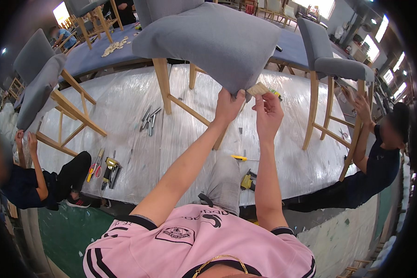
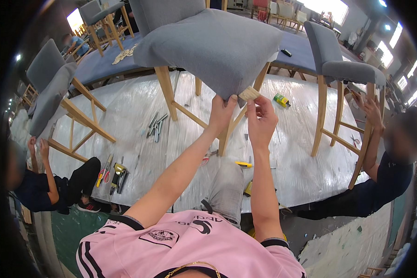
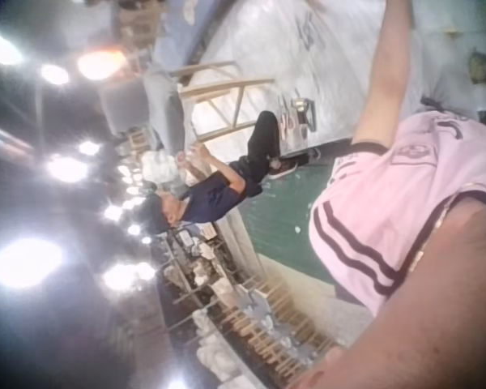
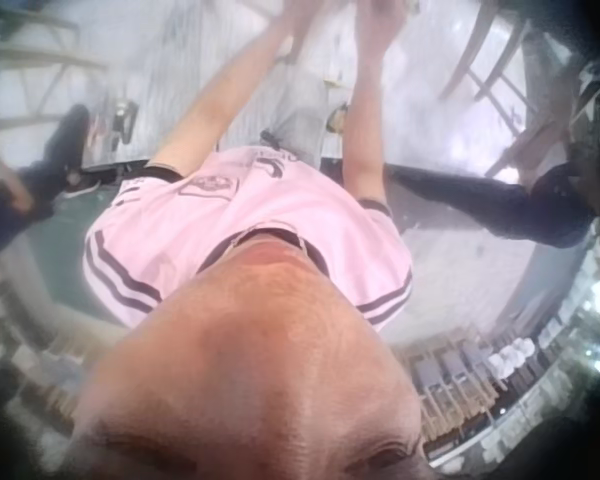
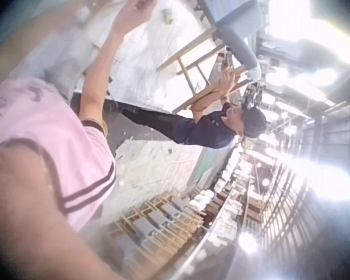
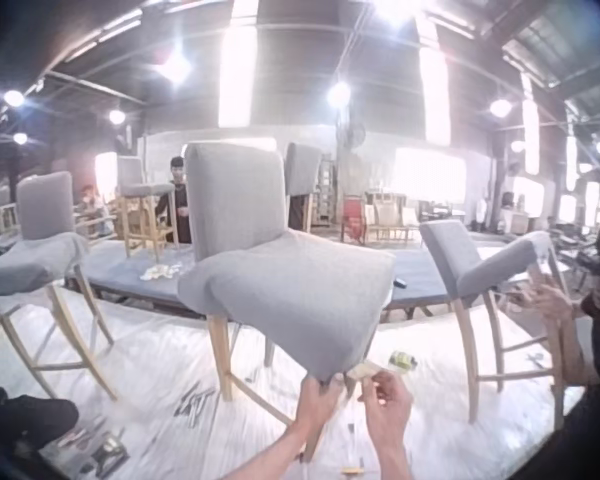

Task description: The person upholsters a wooden chair by stretching gray fabric over the seat and backrest, securing it with a staple gun, and trimming excess fabric with scissors. They repeatedly adjust the fabric and staple it to the underside of the chair frame.

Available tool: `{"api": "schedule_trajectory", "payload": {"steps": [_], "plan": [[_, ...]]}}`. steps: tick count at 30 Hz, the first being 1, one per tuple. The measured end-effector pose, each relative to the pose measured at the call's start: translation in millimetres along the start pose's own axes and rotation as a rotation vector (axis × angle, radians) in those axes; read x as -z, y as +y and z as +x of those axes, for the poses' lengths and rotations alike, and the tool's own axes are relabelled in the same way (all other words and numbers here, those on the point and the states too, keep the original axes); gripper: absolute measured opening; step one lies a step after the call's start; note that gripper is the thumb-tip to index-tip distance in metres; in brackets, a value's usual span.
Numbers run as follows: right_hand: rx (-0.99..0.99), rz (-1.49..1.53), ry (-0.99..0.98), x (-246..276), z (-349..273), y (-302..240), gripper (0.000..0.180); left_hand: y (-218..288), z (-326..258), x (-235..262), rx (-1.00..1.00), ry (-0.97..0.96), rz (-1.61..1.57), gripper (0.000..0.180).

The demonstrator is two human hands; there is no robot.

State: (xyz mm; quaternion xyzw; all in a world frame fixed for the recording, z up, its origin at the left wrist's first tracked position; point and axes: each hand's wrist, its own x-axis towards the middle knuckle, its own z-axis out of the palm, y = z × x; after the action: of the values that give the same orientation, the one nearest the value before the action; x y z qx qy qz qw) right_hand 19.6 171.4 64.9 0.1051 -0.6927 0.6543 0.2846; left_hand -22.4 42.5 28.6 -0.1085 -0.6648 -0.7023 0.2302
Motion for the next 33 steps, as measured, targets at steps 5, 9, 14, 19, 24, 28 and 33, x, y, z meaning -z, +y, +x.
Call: {"api": "schedule_trajectory", "payload": {"steps": [5, 9, 14, 19, 24, 28, 33], "plan": [[0.061, -0.088, -0.013, -5, 4, -10, 0.02, 8, -1, -4, -0.004, 0.031, -0.038, 0.032], [0.13, -0.176, 0.005, -8, 5, -17, 0.018, 16, -3, -6, 0.073, 0.031, -0.013, 0.03], [0.115, -0.206, -0.011, -9, 8, -25, 0.017, 6, -3, -8, -0.022, 0.078, 0.008, 0.031], [0.092, -0.17, -0.022, -8, 7, -25, 0.018, -3, -1, -10, -0.042, 0.094, 0.006, 0.032], [0.152, -0.101, 0.156, -4, 3, -21, 0.015, 2, -2, -9, 0.034, 0.058, 0.008, 0.034], [0.15, -0.126, 0.13, -10, -4, -12, 0.015, -1, 0, -10, -0.05, 0.1, -0.001, 0.032], [0.119, -0.114, 0.095, -14, -6, -8, 0.015, 2, -1, -7, -0.024, 0.071, -0.007, 0.032]]}}
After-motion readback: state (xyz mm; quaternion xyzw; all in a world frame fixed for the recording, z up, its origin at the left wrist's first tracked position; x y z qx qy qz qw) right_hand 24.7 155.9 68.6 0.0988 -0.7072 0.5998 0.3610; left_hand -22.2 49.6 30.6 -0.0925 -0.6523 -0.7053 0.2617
